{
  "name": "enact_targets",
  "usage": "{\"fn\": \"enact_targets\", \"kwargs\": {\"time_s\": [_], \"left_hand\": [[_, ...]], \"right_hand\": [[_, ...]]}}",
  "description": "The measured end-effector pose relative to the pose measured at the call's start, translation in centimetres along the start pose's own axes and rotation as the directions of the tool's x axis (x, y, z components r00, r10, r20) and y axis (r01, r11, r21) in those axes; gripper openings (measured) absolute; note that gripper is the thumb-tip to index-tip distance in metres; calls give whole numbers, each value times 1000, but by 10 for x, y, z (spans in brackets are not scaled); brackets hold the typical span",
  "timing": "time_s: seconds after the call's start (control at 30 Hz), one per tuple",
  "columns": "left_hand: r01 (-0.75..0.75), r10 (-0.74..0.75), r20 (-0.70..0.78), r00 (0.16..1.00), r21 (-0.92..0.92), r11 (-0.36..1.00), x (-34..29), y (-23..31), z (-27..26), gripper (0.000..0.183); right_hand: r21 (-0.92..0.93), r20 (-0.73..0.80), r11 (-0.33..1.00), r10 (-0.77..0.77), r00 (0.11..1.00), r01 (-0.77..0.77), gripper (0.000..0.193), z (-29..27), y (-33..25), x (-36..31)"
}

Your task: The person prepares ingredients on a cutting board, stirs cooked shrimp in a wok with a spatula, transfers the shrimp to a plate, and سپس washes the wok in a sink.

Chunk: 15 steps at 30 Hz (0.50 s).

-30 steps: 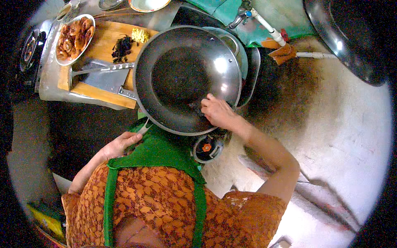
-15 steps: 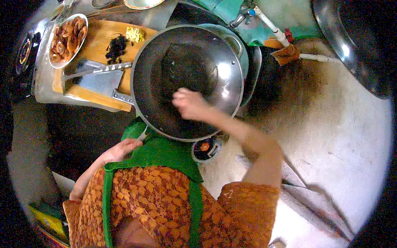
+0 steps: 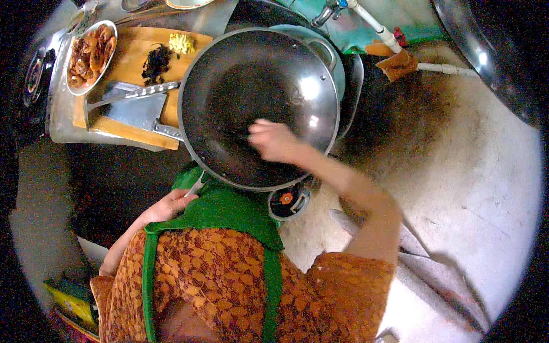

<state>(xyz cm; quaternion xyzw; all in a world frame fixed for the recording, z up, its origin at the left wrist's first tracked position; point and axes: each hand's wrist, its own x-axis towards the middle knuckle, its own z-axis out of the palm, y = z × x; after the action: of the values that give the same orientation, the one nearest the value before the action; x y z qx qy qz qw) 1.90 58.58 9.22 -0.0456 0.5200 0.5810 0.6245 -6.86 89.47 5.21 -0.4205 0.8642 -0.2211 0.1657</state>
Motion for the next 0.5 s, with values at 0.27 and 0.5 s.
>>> {"fn": "enact_targets", "kwargs": {"time_s": [0.27, 0.5], "left_hand": [[-71, 70, -17, 997, -145, 987, 0, -2, 10, 42], [10, -10, 3, 1000, -231, 973, -2, 12, 11, 45]], "right_hand": [[138, -234, 990, -3, 972, 36, 12, 15, -19, 38], [21, 32, 999, 33, 999, -34, 9, -12, 10, -35]]}}
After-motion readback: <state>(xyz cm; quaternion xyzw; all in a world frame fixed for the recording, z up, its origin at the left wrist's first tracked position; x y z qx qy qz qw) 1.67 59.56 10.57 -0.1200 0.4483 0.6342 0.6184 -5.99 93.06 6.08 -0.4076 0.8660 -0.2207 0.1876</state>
